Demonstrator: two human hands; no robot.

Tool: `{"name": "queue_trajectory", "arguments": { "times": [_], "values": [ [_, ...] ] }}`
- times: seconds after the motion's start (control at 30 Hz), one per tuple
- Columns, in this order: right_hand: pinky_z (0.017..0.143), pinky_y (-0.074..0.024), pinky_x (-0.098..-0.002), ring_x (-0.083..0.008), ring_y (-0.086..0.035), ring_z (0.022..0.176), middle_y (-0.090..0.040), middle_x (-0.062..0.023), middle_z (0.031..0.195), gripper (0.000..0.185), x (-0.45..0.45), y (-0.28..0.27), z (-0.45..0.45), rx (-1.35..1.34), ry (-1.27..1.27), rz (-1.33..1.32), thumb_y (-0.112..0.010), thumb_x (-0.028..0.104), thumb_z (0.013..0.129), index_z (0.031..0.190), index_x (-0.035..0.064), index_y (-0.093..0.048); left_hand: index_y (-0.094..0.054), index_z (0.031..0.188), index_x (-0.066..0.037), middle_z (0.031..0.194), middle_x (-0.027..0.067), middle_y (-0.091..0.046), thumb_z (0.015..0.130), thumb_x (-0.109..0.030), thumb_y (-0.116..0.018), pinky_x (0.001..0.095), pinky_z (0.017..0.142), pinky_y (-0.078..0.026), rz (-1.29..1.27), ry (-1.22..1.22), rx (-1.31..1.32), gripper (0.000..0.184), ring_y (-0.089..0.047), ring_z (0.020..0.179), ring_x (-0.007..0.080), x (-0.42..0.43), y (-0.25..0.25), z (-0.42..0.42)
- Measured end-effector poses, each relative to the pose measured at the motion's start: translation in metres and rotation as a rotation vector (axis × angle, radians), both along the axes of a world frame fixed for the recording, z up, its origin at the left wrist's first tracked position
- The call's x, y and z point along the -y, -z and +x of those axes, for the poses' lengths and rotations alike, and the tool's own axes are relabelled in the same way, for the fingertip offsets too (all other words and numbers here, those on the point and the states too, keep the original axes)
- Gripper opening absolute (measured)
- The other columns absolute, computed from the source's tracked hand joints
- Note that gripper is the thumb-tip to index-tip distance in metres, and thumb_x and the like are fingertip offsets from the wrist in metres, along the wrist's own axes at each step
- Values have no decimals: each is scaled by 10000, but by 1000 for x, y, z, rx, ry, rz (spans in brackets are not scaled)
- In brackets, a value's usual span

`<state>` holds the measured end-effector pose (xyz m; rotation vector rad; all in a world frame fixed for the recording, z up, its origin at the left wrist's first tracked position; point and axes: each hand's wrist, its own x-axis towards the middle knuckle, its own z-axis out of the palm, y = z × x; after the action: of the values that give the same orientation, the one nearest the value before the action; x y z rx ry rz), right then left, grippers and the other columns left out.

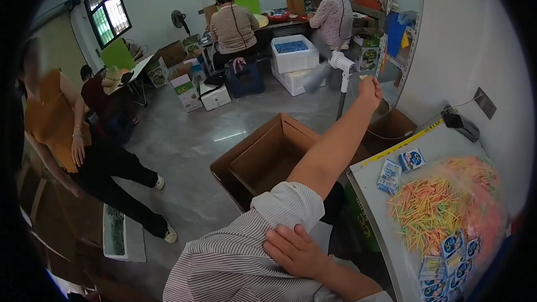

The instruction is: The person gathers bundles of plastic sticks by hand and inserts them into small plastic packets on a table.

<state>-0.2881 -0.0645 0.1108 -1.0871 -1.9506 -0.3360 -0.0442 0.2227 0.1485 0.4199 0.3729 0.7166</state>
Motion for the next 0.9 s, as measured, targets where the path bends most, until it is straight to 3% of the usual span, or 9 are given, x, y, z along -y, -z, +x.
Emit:
{"name": "queue_trajectory", "arguments": {
  "times": [0.1,0.23,0.27,0.33,0.37,0.43,0.67,0.8,0.9],
  "values": [
    [886,-365,-338,-200,-493,982,-532,-43,1043,215,2,-7,25,37,-215,-14,-520,91,736,944,126,-561,-402,704,-125,587,-16,-411,816,-184,-391,190,341,-258,-182,-51,272,127,-366,442,74,8,-40,-4],
    [786,-417,-392,-276,-523,876,-527,-161,961,207,-7,-14,90,-191,309,408,-388,119,793,927,6,-498,-393,732,-130,599,-27,-408,833,-211,-408,176,354,-269,232,5,366,130,-372,460,54,79,-80,-53],
    [842,-370,-395,-257,-470,973,-473,-156,1061,290,-14,-6,111,-355,592,385,-335,160,831,1046,-8,-432,-393,748,-131,608,-28,-410,837,-217,-413,175,353,-269,393,-12,366,125,-372,464,45,97,-76,-62],
    [909,-298,-376,-235,-394,1065,-396,-136,1162,364,-46,-37,132,-1347,219,472,-302,221,858,1144,4,-359,-393,786,-133,619,-27,-411,840,-214,-406,165,380,-281,692,77,288,98,-380,483,32,131,-58,-69],
    [909,-298,-376,-235,-394,1065,-396,-136,1162,364,-46,-36,145,-1347,218,464,-302,221,858,1144,4,-359,-405,836,-120,636,-8,-430,844,-230,-399,193,432,-327,828,4,277,111,-411,508,66,153,-38,-62],
    [942,-251,-351,-216,-355,1108,-343,-114,1213,461,-42,-34,172,-2074,-397,132,-295,335,869,1217,34,-276,-417,886,-106,652,12,-448,849,-246,-392,220,484,-372,960,-71,265,147,-442,533,101,163,-17,-46],
    [953,-237,-352,-243,-315,1156,-308,-121,1255,541,-35,31,177,-2084,-257,-33,-308,455,842,1250,104,-254,-455,954,-60,730,43,-484,861,-216,-376,210,552,-375,923,-185,-5,198,-463,611,96,155,69,-73],
    [900,-326,-347,-221,-402,1073,-457,-132,1111,529,-25,52,194,-1982,-138,-201,-351,447,829,1159,33,-357,-476,994,-34,775,61,-504,868,-199,-367,205,591,-377,817,129,-95,234,-474,656,94,190,122,-57],
    [901,-332,-352,-237,-409,1052,-378,-173,1162,634,-8,37,235,-2032,9,13,-331,460,832,1163,-76,-265,-383,642,-91,545,-18,-396,876,-192,-369,184,451,-302,502,37,-46,256,-363,471,60,192,93,-63]
  ]
}}
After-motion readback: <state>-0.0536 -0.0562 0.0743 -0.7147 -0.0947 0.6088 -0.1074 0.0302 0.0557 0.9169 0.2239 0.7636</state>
